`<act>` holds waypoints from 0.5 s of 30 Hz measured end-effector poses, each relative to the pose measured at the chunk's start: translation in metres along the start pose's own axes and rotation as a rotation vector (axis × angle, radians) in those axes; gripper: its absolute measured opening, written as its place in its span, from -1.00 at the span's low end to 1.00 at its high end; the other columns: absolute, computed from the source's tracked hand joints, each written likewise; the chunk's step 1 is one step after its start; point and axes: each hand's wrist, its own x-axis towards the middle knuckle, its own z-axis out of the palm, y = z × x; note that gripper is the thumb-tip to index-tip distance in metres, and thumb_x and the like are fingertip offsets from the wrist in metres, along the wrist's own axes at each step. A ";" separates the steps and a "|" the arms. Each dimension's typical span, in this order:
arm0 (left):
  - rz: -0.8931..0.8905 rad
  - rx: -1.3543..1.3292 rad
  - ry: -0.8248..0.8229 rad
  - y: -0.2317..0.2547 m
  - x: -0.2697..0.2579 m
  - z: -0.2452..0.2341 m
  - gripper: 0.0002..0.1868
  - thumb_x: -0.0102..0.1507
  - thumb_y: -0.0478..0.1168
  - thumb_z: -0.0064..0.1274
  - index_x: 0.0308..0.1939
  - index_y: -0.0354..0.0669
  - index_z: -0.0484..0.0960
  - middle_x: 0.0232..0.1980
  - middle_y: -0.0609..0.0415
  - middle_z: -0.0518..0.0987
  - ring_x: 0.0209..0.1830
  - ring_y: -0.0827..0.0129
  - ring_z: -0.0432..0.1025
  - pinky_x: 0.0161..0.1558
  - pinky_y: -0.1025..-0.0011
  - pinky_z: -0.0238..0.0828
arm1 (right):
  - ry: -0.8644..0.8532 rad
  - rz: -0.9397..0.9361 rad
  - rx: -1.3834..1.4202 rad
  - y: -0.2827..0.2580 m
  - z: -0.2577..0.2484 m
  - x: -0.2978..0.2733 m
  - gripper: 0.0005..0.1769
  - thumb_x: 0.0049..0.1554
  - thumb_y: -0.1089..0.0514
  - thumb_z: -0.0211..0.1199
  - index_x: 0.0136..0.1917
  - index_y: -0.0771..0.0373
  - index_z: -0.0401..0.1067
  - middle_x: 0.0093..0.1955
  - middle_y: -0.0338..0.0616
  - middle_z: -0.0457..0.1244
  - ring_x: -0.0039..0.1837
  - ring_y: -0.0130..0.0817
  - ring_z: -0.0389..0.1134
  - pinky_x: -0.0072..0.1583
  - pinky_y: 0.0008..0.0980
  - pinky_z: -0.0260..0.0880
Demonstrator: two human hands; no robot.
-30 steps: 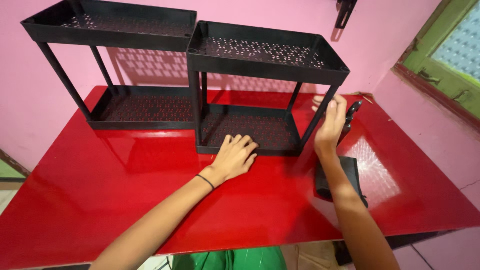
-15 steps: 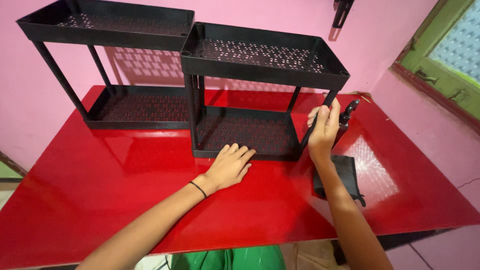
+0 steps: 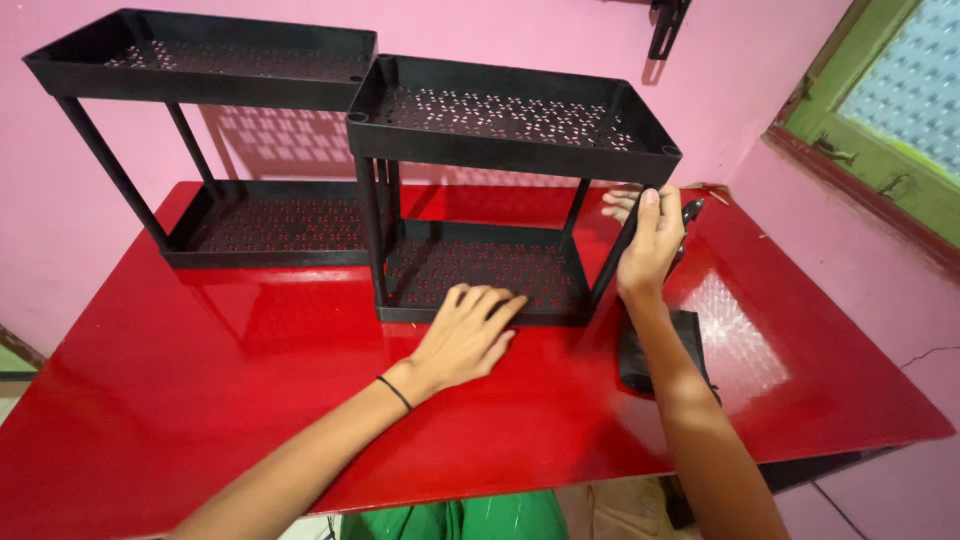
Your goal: The person disassembles a two-tier black plastic shelf on a red table. They remove the top tray, then detach each vertical support leg from the bottom tray by hand, placing the parts on the table.
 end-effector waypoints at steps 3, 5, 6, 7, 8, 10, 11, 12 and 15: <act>0.068 0.004 0.072 0.016 0.029 -0.009 -0.54 0.29 -0.18 0.09 0.26 -0.20 0.50 0.19 -0.06 0.47 0.27 0.10 0.33 0.27 0.09 0.18 | 0.032 -0.017 -0.114 0.003 0.001 0.004 -0.76 0.46 0.14 -0.09 0.14 0.37 0.28 0.02 -0.01 0.33 0.03 -0.32 0.43 0.03 -0.35 0.50; 0.116 0.019 0.134 0.023 0.055 -0.015 -0.55 0.25 -0.20 0.10 0.24 -0.17 0.52 0.22 -0.05 0.47 0.33 0.09 0.32 0.31 0.07 0.18 | 0.016 -0.038 -0.121 0.005 -0.003 0.006 -0.76 0.47 0.14 -0.08 0.14 0.37 0.29 0.01 -0.01 0.32 0.02 -0.34 0.43 0.03 -0.37 0.51; 0.138 0.032 0.162 0.027 0.066 -0.019 -0.53 0.22 -0.21 0.10 0.23 -0.16 0.53 0.24 -0.06 0.47 0.35 0.08 0.31 0.33 0.05 0.18 | 0.006 -0.046 -0.124 0.006 -0.005 0.006 -0.76 0.47 0.14 -0.08 0.14 0.37 0.30 0.00 -0.01 0.32 0.01 -0.36 0.43 0.03 -0.38 0.51; 0.160 0.045 0.190 0.030 0.079 -0.022 -0.51 0.19 -0.21 0.11 0.22 -0.16 0.54 0.25 -0.06 0.48 0.38 0.08 0.30 0.35 0.03 0.17 | 0.010 -0.030 -0.117 0.007 -0.006 0.004 -0.76 0.49 0.13 -0.08 0.13 0.36 0.29 -0.02 -0.03 0.32 -0.05 -0.40 0.36 -0.02 -0.42 0.43; 0.178 0.090 0.226 0.032 0.094 -0.025 -0.49 0.19 -0.21 0.11 0.24 -0.18 0.53 0.28 -0.09 0.46 0.41 0.07 0.28 0.37 0.02 0.16 | 0.012 -0.015 -0.107 0.008 -0.007 0.002 -0.76 0.51 0.13 -0.08 0.12 0.34 0.28 -0.04 -0.05 0.32 -0.12 -0.45 0.30 -0.08 -0.46 0.34; 0.206 0.203 0.297 0.034 0.126 -0.030 -0.44 0.23 -0.22 0.11 0.33 -0.23 0.52 0.35 -0.11 0.43 0.47 0.08 0.26 0.42 0.02 0.16 | 0.018 -0.053 -0.103 0.012 -0.005 0.000 -0.78 0.54 0.14 -0.04 0.12 0.33 0.28 -0.06 -0.12 0.28 -0.14 -0.52 0.22 -0.08 -0.52 0.25; 0.215 0.270 0.332 0.033 0.142 -0.032 -0.42 0.26 -0.24 0.10 0.39 -0.25 0.51 0.38 -0.11 0.42 0.50 0.09 0.25 0.45 0.04 0.17 | 0.020 -0.106 -0.107 0.014 -0.003 -0.001 -0.80 0.54 0.15 -0.01 0.12 0.34 0.28 -0.06 -0.17 0.24 -0.09 -0.56 0.21 -0.04 -0.54 0.24; 0.222 0.288 0.362 0.031 0.157 -0.033 -0.44 0.24 -0.22 0.10 0.34 -0.25 0.50 0.35 -0.11 0.43 0.47 0.09 0.27 0.43 0.05 0.20 | 0.022 -0.159 -0.111 0.016 -0.001 -0.001 -0.81 0.55 0.16 0.03 0.13 0.34 0.29 -0.05 -0.22 0.21 -0.03 -0.59 0.19 0.01 -0.56 0.23; 0.199 0.277 0.341 0.023 0.194 -0.036 -0.49 0.19 -0.17 0.11 0.22 -0.22 0.51 0.20 -0.10 0.48 0.28 0.09 0.36 0.24 0.08 0.27 | 0.035 -0.135 -0.102 0.018 0.001 -0.002 -0.76 0.47 0.12 -0.11 0.24 0.27 0.29 0.04 -0.33 0.27 0.05 -0.65 0.25 0.11 -0.60 0.30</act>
